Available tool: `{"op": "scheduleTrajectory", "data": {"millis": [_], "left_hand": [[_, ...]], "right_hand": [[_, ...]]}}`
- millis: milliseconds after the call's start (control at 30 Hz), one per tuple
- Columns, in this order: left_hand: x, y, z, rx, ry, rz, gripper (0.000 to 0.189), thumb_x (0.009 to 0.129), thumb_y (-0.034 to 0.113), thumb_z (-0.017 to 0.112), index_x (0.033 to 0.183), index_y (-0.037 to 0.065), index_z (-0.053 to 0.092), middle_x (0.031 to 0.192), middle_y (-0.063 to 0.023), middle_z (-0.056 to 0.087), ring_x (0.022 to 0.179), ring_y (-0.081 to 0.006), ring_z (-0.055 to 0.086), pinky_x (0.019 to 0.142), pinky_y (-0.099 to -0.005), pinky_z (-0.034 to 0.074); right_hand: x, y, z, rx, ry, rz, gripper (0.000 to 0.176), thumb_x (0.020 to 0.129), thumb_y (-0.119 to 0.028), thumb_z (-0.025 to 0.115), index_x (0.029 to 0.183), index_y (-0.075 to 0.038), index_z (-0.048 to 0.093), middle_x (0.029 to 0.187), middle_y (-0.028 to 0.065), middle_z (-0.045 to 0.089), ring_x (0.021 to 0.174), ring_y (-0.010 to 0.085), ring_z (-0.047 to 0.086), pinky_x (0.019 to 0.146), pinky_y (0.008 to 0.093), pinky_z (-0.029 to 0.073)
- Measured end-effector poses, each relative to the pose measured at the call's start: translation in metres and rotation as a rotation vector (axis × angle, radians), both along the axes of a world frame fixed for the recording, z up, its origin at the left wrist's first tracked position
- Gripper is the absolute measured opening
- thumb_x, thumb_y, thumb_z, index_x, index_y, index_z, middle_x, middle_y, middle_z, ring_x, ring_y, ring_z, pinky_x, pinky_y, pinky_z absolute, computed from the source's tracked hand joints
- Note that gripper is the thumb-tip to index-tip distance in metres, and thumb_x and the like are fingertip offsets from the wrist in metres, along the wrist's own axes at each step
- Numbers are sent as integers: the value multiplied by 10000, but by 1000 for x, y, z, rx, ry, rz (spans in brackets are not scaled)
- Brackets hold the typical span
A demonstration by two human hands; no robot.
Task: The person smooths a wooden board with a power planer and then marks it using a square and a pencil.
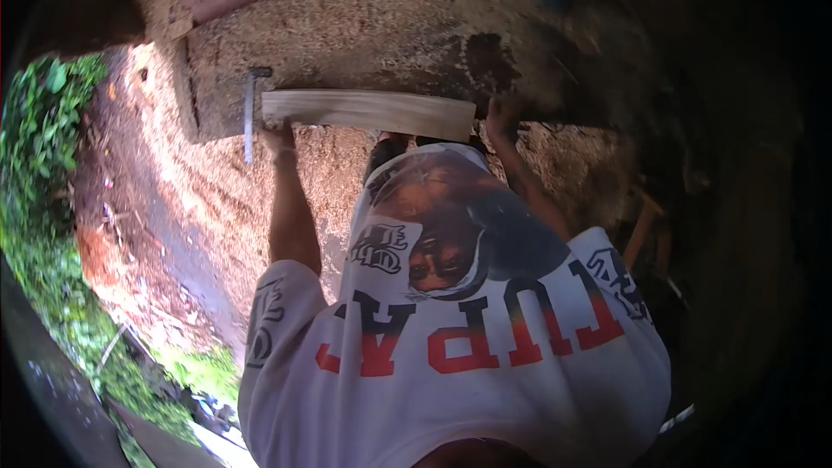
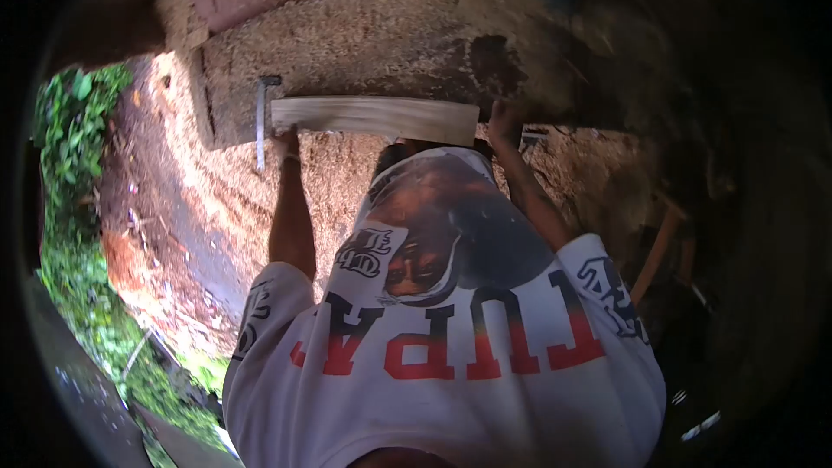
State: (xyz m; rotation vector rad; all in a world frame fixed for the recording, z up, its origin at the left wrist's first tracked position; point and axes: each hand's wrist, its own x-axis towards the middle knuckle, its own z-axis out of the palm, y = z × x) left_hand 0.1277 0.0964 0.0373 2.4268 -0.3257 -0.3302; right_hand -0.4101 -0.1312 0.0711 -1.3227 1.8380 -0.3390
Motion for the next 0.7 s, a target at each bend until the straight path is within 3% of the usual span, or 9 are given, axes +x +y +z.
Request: {"op": "scheduleTrajectory", "data": {"millis": [67,100,167,233,300,400,533,567,700], "left_hand": [[-45,12,-26,-566,713,193,525,988,327,671,1447,130,510,1406,-104,605,1202,-291,606,973,-438,485],[-67,22,-39,-688,1062,359,535,1031,308,602,1521,178,430,1469,-29,562,1219,-207,582,979,-411,446],[-160,-13,3,-709,992,228,517,1082,329,490,1567,232,337,1531,34,497,1281,-210,535,1026,-521,401],[-210,-18,-15,-598,791,-203,491,1061,210,530,1537,193,411,1466,21,562,1339,-194,526,1037,-483,437],[-248,-31,1,-300,623,-459,403,1046,168,558,1446,143,515,1295,-29,657,1266,-204,591,984,-430,504],[-277,-35,45,-480,758,-320,417,1006,198,623,1404,81,573,1290,-75,688,1220,-206,648,928,-375,568],[-273,-14,89,-670,1159,302,461,995,229,630,1427,80,565,1321,-80,691,1184,-214,678,883,-370,570],[-272,-13,105,-453,1014,351,485,997,245,620,1451,88,547,1303,-83,704,1174,-201,687,847,-354,545],[-285,41,59,-409,844,459,418,984,294,648,1342,78,654,1148,-57,747,1006,-176,715,751,-349,532]], "right_hand": [[19,-6,54,-508,132,456,413,956,-392,677,1157,-31,681,1084,193,721,959,364,705,806,499,564],[30,-10,67,-570,-23,535,552,862,-390,742,1282,-44,651,1211,203,672,1110,399,639,926,519,501],[44,-8,69,-543,41,875,736,801,-417,794,1406,-64,567,1321,184,612,1202,374,593,1002,553,448],[63,-7,97,-329,165,1152,1107,674,-475,874,1587,-106,368,1504,153,468,1371,344,465,1098,614,331],[68,-9,94,-332,305,1235,1170,652,-513,876,1607,-116,329,1506,151,448,1387,349,442,1093,623,326],[77,-19,46,-474,376,1265,1168,620,-438,876,1601,-113,331,1466,180,453,1388,400,427,1115,640,311],[89,-57,61,-273,243,1397,1108,625,-331,856,1580,-102,346,1485,210,439,1375,474,428,1152,663,301],[93,-71,68,-215,238,1451,1121,615,-330,860,1583,-101,340,1492,214,434,1373,487,429,1152,656,314],[102,-123,84,95,0,1527,1125,585,-319,865,1574,-66,391,1378,237,574,1259,412,558,1055,479,478]]}}
